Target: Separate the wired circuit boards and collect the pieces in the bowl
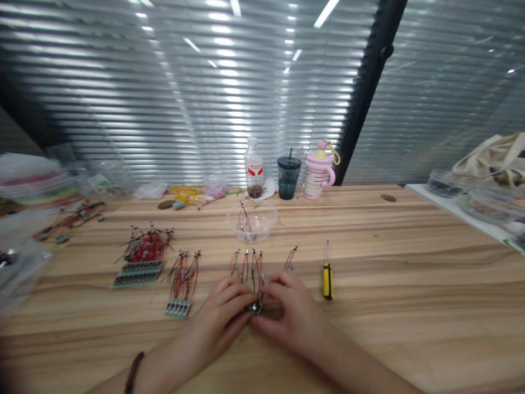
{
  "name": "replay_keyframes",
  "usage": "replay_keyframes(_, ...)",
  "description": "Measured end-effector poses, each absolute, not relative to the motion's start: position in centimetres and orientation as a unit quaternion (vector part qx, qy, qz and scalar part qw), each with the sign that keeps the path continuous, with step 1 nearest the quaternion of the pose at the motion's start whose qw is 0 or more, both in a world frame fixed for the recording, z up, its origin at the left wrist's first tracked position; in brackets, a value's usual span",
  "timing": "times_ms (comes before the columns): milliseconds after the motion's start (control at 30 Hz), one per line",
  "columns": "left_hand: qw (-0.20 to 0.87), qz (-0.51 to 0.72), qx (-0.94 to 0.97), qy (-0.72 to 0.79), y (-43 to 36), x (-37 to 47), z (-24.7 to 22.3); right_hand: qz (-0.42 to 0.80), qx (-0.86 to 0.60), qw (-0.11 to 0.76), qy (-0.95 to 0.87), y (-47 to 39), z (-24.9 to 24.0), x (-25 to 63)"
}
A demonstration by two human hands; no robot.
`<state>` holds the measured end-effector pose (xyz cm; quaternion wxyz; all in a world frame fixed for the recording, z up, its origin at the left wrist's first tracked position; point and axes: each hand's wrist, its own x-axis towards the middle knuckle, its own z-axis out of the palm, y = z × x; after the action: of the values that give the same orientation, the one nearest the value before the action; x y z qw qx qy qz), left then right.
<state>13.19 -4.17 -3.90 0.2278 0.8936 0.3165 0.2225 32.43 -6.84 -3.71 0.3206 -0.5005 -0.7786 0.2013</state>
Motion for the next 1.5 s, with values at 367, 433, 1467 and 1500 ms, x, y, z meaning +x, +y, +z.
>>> replay_keyframes(367, 0.222, 0.176, 0.901, 0.329, -4.2, 13.3, -3.5, 0.156, -0.498, 0.307, -0.796, -6.3, -4.7, 32.7)
replay_keyframes(433, 0.217, 0.179, 0.901, 0.331, -4.2, 13.2, -3.6, 0.150, -0.514, 0.304, -0.788, -6.3, -4.7, 32.9)
replay_keyframes(1467, 0.170, 0.216, 0.868, 0.414, -4.2, 12.6, -4.5, 0.192, -0.510, 0.292, -0.786, -6.6, -4.6, 32.5)
replay_keyframes(1500, 0.173, 0.215, 0.867, 0.415, -4.2, 12.6, -4.4, 0.192, -0.505, 0.294, -0.788, -6.5, -4.7, 32.3)
